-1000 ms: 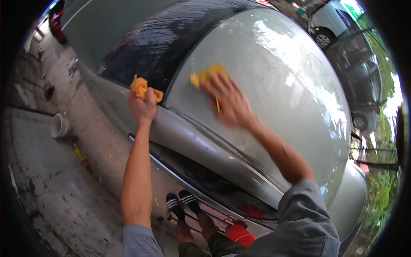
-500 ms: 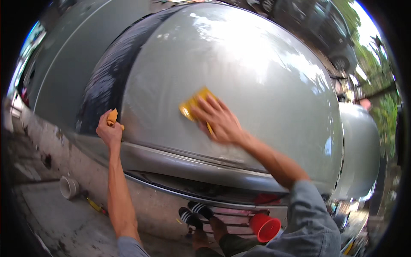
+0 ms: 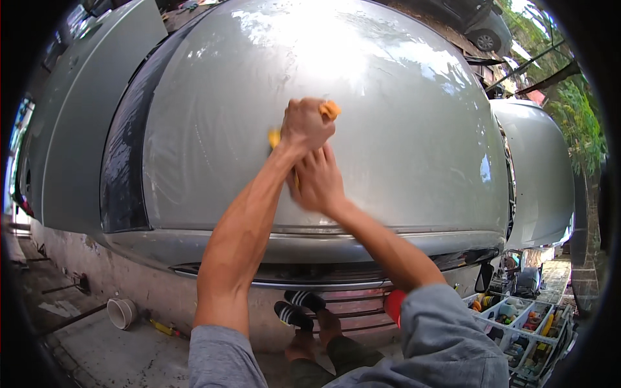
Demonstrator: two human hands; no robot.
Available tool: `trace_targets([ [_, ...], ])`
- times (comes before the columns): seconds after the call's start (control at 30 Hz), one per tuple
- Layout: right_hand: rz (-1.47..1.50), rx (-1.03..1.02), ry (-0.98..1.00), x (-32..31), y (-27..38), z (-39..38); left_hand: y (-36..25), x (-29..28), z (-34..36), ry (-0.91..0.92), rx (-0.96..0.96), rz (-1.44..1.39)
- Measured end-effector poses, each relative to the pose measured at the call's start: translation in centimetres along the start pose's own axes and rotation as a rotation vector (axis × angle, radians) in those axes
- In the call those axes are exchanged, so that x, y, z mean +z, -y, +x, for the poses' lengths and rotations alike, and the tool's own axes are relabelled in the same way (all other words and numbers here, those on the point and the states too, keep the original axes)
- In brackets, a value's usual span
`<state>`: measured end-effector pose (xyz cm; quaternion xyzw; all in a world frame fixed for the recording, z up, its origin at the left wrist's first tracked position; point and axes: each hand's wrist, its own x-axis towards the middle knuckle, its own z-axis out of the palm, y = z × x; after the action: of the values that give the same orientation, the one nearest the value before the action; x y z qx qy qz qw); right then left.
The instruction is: Sanding a silver car panel with water and sandpaper to prepare it for refinishing.
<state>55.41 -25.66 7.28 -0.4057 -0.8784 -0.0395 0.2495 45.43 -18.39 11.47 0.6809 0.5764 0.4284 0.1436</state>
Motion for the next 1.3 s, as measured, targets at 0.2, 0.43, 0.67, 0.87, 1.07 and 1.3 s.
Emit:
trace_targets([
  [0.2, -0.228, 0.311, 0.013, 0.0, -13.9, 5.2, 3.9, -2.5, -7.4, -0.238, -0.005, 0.234],
  [0.43, -0.017, -0.058, 0.260, -2.7, -7.0, -0.3, 7.3, -9.1, -12.0, -0.135, -0.069, 0.581],
  [0.67, -0.065, -0.168, 0.318, -2.3, -8.1, -1.2, 9.5, -8.4, -11.9, -0.157, 0.129, 0.287],
  [0.87, -0.049, 0.035, 0.293, -1.1, -10.8, 3.9, 2.8, -4.5, -8.8, -0.212, 0.080, 0.197],
  [1.07, 0.147, -0.395, 0.272, -6.4, -9.9, -6.9, -5.7, 0.2, -4.2, -0.119, 0.010, 0.037],
  [1.3, 0.102, -0.465, 0.481, -3.0, -12.2, -0.1, -4.5, 2.7, -4.5, -0.187, -0.115, 0.043],
])
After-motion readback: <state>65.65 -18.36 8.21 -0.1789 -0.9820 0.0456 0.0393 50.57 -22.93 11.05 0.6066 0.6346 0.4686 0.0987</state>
